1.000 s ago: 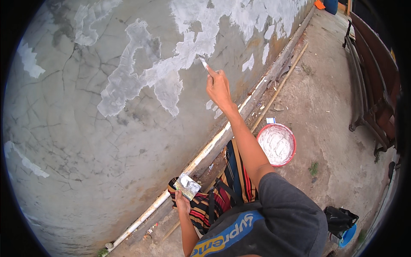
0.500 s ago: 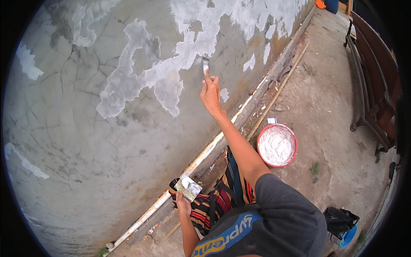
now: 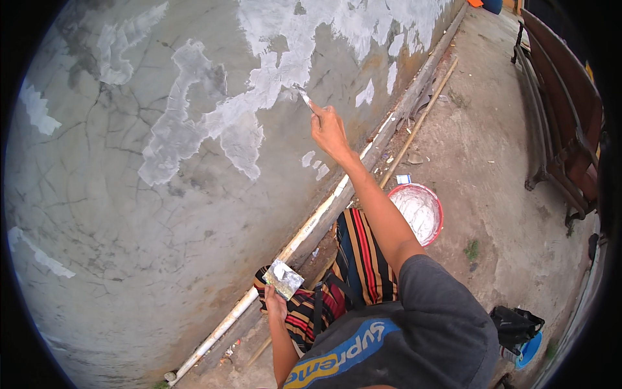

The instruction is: The person applies white plaster to a cracked concrete wall using a putty knife. They repeatedly scoop plaster from a red bucket and spread it over the wall surface, smoothing the material with the tool.

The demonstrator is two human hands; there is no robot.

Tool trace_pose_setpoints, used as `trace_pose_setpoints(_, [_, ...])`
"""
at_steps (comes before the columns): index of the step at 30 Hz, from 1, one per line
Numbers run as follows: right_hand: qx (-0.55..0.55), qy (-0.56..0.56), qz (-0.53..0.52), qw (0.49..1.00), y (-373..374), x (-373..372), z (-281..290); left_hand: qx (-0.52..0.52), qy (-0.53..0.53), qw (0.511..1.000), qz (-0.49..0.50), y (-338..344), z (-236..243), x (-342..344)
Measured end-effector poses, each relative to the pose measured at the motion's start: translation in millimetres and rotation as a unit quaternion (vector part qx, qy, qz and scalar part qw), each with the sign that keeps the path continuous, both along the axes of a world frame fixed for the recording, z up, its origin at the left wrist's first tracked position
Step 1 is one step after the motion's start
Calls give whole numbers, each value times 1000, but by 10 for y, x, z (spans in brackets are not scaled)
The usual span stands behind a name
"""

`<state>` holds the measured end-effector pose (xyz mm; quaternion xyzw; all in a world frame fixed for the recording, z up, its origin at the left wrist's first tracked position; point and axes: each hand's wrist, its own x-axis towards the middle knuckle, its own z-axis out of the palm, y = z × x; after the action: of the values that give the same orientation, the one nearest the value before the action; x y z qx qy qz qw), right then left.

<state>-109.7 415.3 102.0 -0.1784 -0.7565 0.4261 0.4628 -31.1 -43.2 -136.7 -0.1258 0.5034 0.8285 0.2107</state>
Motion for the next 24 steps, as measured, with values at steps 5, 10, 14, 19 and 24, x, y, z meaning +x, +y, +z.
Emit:
trace_pose_setpoints(5, [94, 87, 34, 991, -57, -122, -129, -5, 14, 1000, 8, -85, -24, 30])
trace_pose_setpoints(10, [153, 59, 46, 985, 184, -295, -649, 8, 18, 1000, 11, 27, 171, 107])
trace_pose_setpoints(14, [198, 32, 32, 979, 339, -125, -931, 12, 12, 999, 28, -127, 109, 173])
trace_pose_setpoints(19, [186, 45, 42, 981, 347, 24, -559, 8, 1, 999, 40, -93, 142, 206])
trace_pose_setpoints(24, [216, 61, 32, 974, 305, -244, -577, 1, -3, 999, 52, -75, 144, 167])
